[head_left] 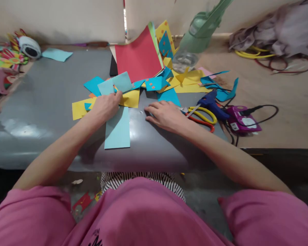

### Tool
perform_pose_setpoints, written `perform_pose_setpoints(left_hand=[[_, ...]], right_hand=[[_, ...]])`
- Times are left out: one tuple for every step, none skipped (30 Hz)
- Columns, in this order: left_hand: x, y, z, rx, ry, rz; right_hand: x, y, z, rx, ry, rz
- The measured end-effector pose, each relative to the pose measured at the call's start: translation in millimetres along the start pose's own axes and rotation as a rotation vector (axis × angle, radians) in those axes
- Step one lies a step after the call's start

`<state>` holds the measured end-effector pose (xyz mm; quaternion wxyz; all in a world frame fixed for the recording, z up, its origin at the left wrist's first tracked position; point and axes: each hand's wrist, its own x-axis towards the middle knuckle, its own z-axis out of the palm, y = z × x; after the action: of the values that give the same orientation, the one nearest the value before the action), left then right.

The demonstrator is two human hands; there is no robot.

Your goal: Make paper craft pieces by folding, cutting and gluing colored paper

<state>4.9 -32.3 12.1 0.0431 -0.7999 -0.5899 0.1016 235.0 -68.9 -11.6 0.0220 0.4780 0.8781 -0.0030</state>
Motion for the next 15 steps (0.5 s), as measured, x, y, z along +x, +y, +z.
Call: perform_pose_setpoints(left_hand=[[2, -4, -1.4, -0.029, 0.012, -0.02], [3, -9, -3.0, -0.068, 0.025, -0.038], [5, -15, -4.5, -0.115, 0.042, -0.044], [6, -22, -5.8, -0.162, 0.06, -0.063], [7, -27, -7.0, -0.21, 0.077, -0.076], [8, -32, -7.8, -0.254, 0.088, -0.079], [7, -35, -8.5, -0.287, 0.097, -0.074], [5, -36, -8.9, -0.306, 0.115, -0.05], [3, -34, -9.3, -0.308, 0.149, -0.016], [0, -29, -9.6, -0.301, 0.192, 0.027], [-3, -22, -10.0, -0.294, 0.244, 0.08], [-7, -11, -10.3, -0.3, 0.287, 0.149], [-10, 2, -10.5, -0.325, 0.303, 0.23], [-12, 17, -10.5, -0.362, 0.283, 0.341], [-14, 34, -10.2, -0.384, 0.234, 0.463]], right_hand=[[-2, 5, -1, -0.028, -0.001, 0.044], [-5, 10, -2, -0.053, -0.003, 0.078], [-10, 16, -4, -0.072, -0.005, 0.098], [-15, 21, -5, -0.086, -0.005, 0.109], [-21, 27, -6, -0.096, -0.004, 0.114], [-28, 32, -7, -0.103, -0.003, 0.113], [-35, 36, -7, -0.107, -0.003, 0.105], [-44, 42, -7, -0.109, -0.003, 0.094], [-53, 48, -7, -0.113, 0.0, 0.088], [-62, 54, -7, -0.113, 0.003, 0.093], [-71, 62, -7, -0.108, 0.006, 0.11], [-80, 69, -7, -0.093, 0.002, 0.132], [-88, 77, -7, -0.067, -0.01, 0.148], [-95, 84, -8, -0.037, -0.026, 0.159], [-101, 90, -9, -0.006, -0.042, 0.163]])
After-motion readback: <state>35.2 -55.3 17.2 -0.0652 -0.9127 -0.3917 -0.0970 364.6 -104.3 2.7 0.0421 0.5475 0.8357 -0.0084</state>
